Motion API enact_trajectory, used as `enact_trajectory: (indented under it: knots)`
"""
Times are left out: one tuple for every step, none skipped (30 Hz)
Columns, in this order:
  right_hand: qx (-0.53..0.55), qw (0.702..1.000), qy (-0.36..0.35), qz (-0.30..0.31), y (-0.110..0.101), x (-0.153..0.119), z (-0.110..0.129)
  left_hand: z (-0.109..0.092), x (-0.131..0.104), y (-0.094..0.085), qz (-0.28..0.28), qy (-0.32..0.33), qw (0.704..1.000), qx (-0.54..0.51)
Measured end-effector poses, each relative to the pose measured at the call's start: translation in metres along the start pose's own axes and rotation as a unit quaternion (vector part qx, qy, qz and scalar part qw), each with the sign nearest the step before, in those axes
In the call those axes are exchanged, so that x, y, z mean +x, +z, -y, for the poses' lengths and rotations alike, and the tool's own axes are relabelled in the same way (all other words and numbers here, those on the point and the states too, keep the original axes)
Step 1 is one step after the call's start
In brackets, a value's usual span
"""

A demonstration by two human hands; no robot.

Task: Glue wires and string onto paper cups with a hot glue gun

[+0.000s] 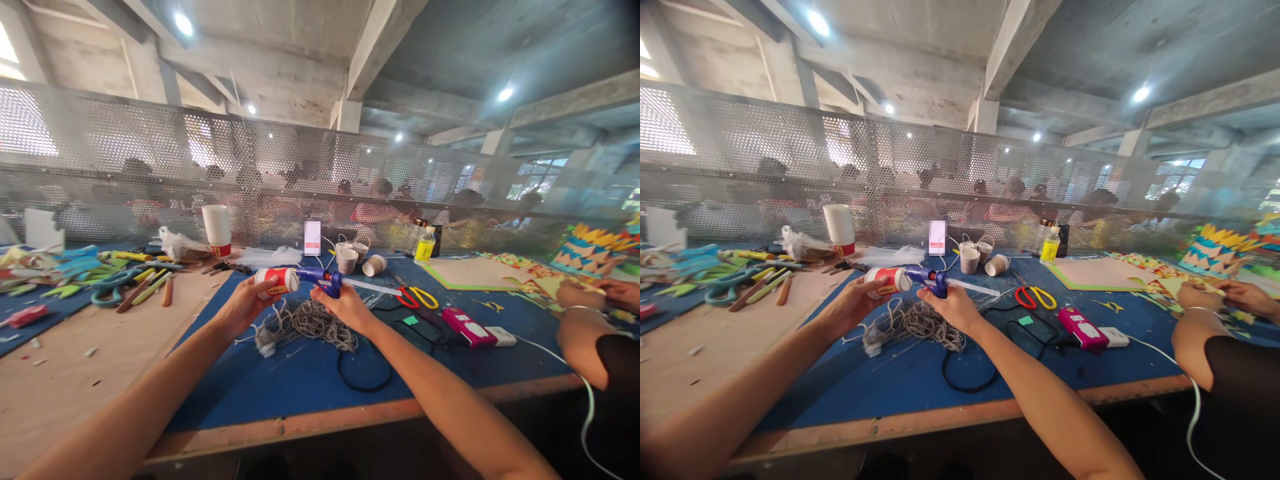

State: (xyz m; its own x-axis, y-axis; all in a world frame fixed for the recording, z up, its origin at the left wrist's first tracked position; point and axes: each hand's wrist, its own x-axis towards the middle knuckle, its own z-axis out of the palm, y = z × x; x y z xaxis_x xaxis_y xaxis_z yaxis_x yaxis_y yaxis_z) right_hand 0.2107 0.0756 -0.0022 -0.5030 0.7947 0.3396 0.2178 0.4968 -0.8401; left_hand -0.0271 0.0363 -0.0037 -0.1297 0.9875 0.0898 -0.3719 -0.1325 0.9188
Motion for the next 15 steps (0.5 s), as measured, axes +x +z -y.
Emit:
enact_trajectory:
  knots:
    - [-0.006,1.000,-0.001,-0.001,-0.0004,0.0000,0.0005,0.0000,0.0002,-0.0002,0.002,0.001,1.000,-0.002]
    - [-0.015,1.000,-0.004,-0.003,-0.0008,0.0001,0.0006,-0.0001,0.0003,-0.0007,0.004,0.002,1.000,-0.004]
    - [-0.025,1.000,-0.006,-0.005,-0.0012,0.0004,0.0005,-0.0003,0.0005,-0.0012,0.007,0.003,1.000,-0.006]
    - [-0.034,0.999,-0.009,-0.008,-0.0017,0.0006,0.0002,-0.0006,0.0006,-0.0018,0.009,0.005,1.000,-0.009]
    - [-0.042,0.999,-0.012,-0.013,-0.0022,0.0009,-0.0003,-0.0010,0.0008,-0.0024,0.010,0.006,1.000,-0.013]
    - [-0.046,0.999,-0.015,-0.018,-0.0027,0.0012,-0.0008,-0.0014,0.0008,-0.0029,0.010,0.008,1.000,-0.018]
    - [-0.046,0.999,-0.017,-0.023,-0.0031,0.0014,-0.0013,-0.0018,0.0009,-0.0033,0.010,0.010,1.000,-0.024]
    - [-0.043,0.999,-0.018,-0.029,-0.0034,0.0015,-0.0016,-0.0020,0.0009,-0.0034,0.010,0.012,0.999,-0.029]
    - [-0.037,0.999,-0.018,-0.034,-0.0036,0.0015,-0.0016,-0.0020,0.0008,-0.0033,0.010,0.011,0.999,-0.034]
    - [-0.028,0.999,-0.018,-0.039,-0.0037,0.0015,-0.0013,-0.0017,0.0007,-0.0030,0.009,0.007,0.999,-0.036]
    - [-0.016,0.999,-0.020,-0.043,-0.0036,0.0014,-0.0006,-0.0012,0.0004,-0.0023,0.010,0.001,0.999,-0.035]
    - [-0.002,0.999,-0.023,-0.046,-0.0033,0.0012,0.0004,-0.0004,0.0000,-0.0012,0.012,-0.007,0.999,-0.033]
    - [0.013,0.998,-0.028,-0.048,-0.0029,0.0010,0.0016,0.0004,-0.0006,0.0001,0.014,-0.015,0.999,-0.030]
    - [0.026,0.998,-0.033,-0.049,-0.0023,0.0007,0.0029,0.0013,-0.0014,0.0016,0.015,-0.021,0.999,-0.028]
    - [0.033,0.997,-0.037,-0.051,-0.0016,0.0003,0.0042,0.0022,-0.0025,0.0035,0.017,-0.026,0.999,-0.028]
